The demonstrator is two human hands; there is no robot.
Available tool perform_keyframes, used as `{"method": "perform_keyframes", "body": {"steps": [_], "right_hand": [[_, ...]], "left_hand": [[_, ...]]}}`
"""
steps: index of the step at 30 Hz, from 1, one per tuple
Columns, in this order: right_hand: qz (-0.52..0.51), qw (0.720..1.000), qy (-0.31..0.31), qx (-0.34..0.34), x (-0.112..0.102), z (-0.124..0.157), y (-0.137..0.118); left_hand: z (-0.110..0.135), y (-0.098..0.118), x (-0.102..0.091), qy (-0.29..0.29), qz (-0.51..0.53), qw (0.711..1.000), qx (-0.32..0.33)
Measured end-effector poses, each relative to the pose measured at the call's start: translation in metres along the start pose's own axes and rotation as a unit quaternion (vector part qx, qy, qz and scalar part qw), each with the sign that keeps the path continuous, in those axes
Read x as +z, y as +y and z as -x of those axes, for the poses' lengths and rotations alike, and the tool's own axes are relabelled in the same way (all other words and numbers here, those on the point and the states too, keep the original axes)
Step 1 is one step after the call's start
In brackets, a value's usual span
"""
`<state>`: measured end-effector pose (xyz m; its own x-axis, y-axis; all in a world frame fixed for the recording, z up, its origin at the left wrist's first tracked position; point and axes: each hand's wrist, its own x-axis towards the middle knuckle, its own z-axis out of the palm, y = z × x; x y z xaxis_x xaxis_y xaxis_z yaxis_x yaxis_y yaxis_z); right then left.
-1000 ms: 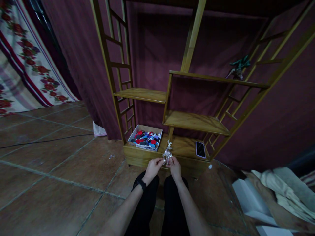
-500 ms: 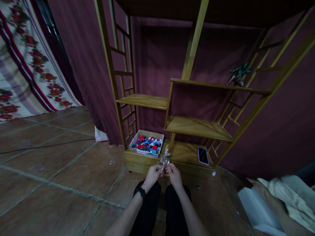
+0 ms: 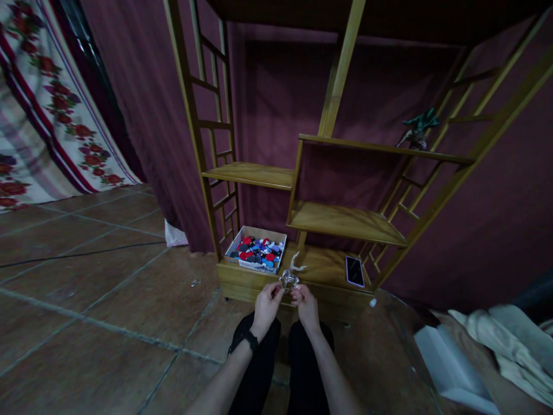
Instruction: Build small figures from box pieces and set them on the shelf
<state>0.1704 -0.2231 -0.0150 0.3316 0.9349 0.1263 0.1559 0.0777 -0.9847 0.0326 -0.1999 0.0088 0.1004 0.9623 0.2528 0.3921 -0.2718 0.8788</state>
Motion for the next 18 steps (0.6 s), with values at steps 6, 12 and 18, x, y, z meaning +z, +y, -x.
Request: {"method": "perform_keyframes", "body": {"steps": [6, 12, 18], "right_hand": [[0.074, 0.996, -0.052, -0.027, 0.0, 0.009, -0.011], [0.078, 0.994, -0.061, -0.045, 0.001, 0.01, -0.012], [0.058, 0.996, -0.058, -0.043, 0.004, 0.01, -0.013]], "left_hand": [[0.002, 0.013, 0.0, 0.001, -0.054, 0.997, -0.048], [0.002, 0.011, 0.001, -0.005, -0.088, 0.994, -0.057], [0.002, 0.009, 0.003, -0.009, -0.12, 0.991, -0.054]]}}
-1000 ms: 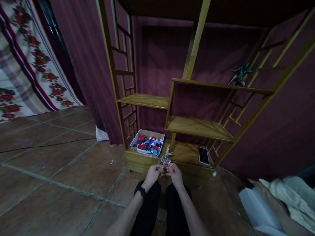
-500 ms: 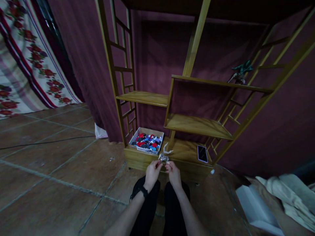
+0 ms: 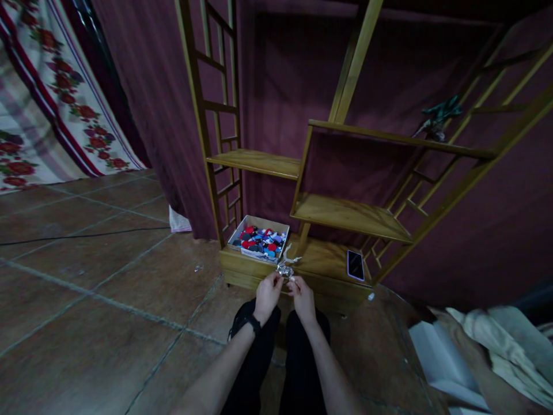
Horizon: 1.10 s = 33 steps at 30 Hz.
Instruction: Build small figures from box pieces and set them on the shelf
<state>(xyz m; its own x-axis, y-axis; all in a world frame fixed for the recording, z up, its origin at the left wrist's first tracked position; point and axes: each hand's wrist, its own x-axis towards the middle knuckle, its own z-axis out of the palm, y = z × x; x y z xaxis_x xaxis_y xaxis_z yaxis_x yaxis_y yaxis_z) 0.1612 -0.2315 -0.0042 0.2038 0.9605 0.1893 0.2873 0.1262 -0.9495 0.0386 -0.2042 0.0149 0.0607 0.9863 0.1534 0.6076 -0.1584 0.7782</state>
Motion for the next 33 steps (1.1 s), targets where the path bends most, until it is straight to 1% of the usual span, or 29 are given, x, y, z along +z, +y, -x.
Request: {"method": "perform_keyframes", "body": {"steps": [2, 6, 8, 12, 16, 20, 23, 27, 33], "right_hand": [[0.002, 1.0, 0.001, 0.003, 0.001, -0.001, -0.001], [-0.011, 1.0, 0.023, 0.012, 0.003, -0.002, 0.001], [-0.018, 0.999, 0.031, 0.016, 0.004, -0.003, 0.002], [-0.013, 0.999, 0.027, 0.015, 0.003, -0.003, 0.002], [0.046, 0.999, 0.026, 0.011, -0.001, 0.0, 0.0], [0.137, 0.99, 0.044, 0.005, -0.005, 0.003, -0.005], [0.176, 0.983, 0.06, 0.006, -0.007, 0.003, -0.01], [0.193, 0.978, 0.074, 0.02, -0.009, 0.003, -0.014], [0.178, 0.982, 0.052, 0.02, -0.008, 0.001, -0.006]], "left_hand": [[0.0, 0.0, 0.0, 0.005, -0.011, 1.0, -0.005], [0.001, 0.0, 0.0, 0.004, -0.038, 0.999, -0.012], [0.001, -0.002, 0.001, 0.002, -0.048, 0.999, -0.006], [0.0, -0.007, 0.004, 0.01, -0.047, 0.999, 0.012], [0.001, -0.01, 0.005, 0.007, -0.037, 0.999, 0.025], [0.002, -0.011, 0.006, 0.001, -0.04, 0.998, 0.04], [0.003, -0.01, 0.006, -0.009, -0.044, 0.997, 0.058], [0.005, -0.007, 0.005, -0.031, -0.056, 0.996, 0.062], [0.005, -0.008, 0.004, -0.028, -0.052, 0.996, 0.073]]}}
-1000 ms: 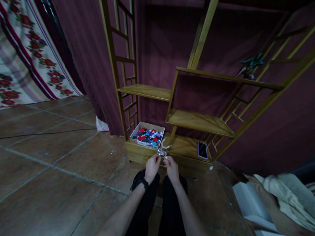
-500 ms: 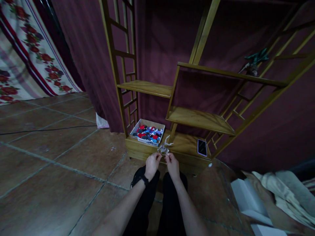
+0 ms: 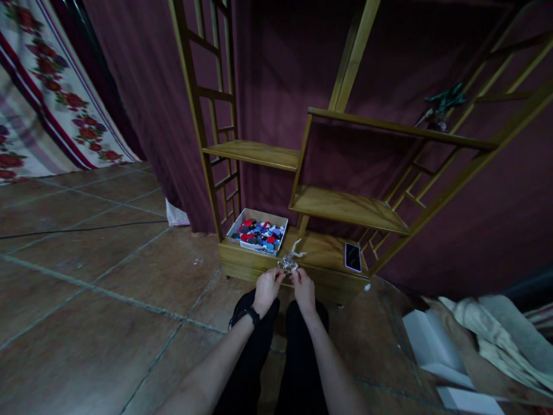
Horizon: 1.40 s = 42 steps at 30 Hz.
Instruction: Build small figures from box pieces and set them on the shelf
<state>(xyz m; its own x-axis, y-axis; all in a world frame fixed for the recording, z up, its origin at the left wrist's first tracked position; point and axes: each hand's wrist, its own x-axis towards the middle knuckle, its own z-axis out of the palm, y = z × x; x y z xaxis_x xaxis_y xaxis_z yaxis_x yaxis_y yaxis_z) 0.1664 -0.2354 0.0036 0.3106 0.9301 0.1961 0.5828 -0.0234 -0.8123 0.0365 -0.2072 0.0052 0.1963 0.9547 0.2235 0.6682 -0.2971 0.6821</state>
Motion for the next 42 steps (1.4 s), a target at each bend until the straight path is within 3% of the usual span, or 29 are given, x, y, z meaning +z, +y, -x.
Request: {"method": "perform_keyframes", "body": {"steps": [12, 26, 37, 42], "right_hand": [[-0.024, 0.999, -0.023, -0.02, 0.005, -0.003, 0.012], [-0.08, 0.996, -0.015, -0.033, 0.0, 0.001, 0.006], [-0.145, 0.989, -0.033, -0.029, 0.002, -0.003, 0.015], [-0.135, 0.99, -0.035, -0.023, 0.001, -0.002, 0.013]], "left_hand": [[-0.002, 0.0, 0.001, 0.019, 0.023, 1.0, -0.004], [0.003, 0.011, -0.009, 0.018, 0.033, 0.999, -0.019], [0.002, 0.009, -0.012, -0.002, 0.169, 0.985, -0.04], [0.002, 0.011, -0.012, -0.008, 0.176, 0.983, -0.058]]}}
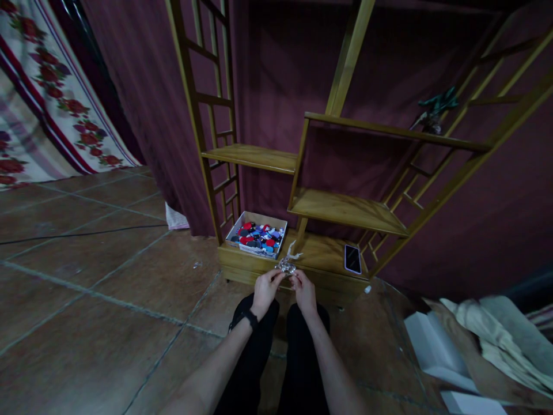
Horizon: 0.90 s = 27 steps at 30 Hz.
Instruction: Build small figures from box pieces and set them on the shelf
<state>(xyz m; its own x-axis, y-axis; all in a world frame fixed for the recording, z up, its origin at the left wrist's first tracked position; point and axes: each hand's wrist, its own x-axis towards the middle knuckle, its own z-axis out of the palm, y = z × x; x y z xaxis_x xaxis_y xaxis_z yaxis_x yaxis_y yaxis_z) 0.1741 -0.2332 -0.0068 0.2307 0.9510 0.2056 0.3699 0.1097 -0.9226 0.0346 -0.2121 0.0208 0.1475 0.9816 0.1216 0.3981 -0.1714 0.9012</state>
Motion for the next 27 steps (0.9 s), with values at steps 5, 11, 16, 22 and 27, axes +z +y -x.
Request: {"method": "perform_keyframes", "body": {"steps": [5, 11, 16, 22, 27], "right_hand": [[-0.007, 1.0, -0.006, 0.013, 0.001, -0.001, -0.002], [-0.001, 1.0, 0.001, 0.007, 0.004, -0.004, -0.002], [-0.042, 0.999, -0.003, 0.018, 0.009, -0.008, 0.004], [-0.084, 0.996, 0.011, 0.04, 0.015, -0.007, 0.004], [-0.076, 0.996, 0.024, 0.038, 0.019, -0.003, 0.001]], "left_hand": [[-0.001, -0.002, 0.0, 0.002, -0.041, 0.999, 0.003], [-0.002, 0.0, -0.002, 0.027, -0.049, 0.998, 0.019], [-0.003, -0.003, -0.002, 0.018, -0.074, 0.997, 0.01], [-0.003, -0.007, 0.001, 0.039, -0.105, 0.994, 0.008], [-0.006, -0.008, 0.0, 0.043, -0.126, 0.991, -0.001]]}}
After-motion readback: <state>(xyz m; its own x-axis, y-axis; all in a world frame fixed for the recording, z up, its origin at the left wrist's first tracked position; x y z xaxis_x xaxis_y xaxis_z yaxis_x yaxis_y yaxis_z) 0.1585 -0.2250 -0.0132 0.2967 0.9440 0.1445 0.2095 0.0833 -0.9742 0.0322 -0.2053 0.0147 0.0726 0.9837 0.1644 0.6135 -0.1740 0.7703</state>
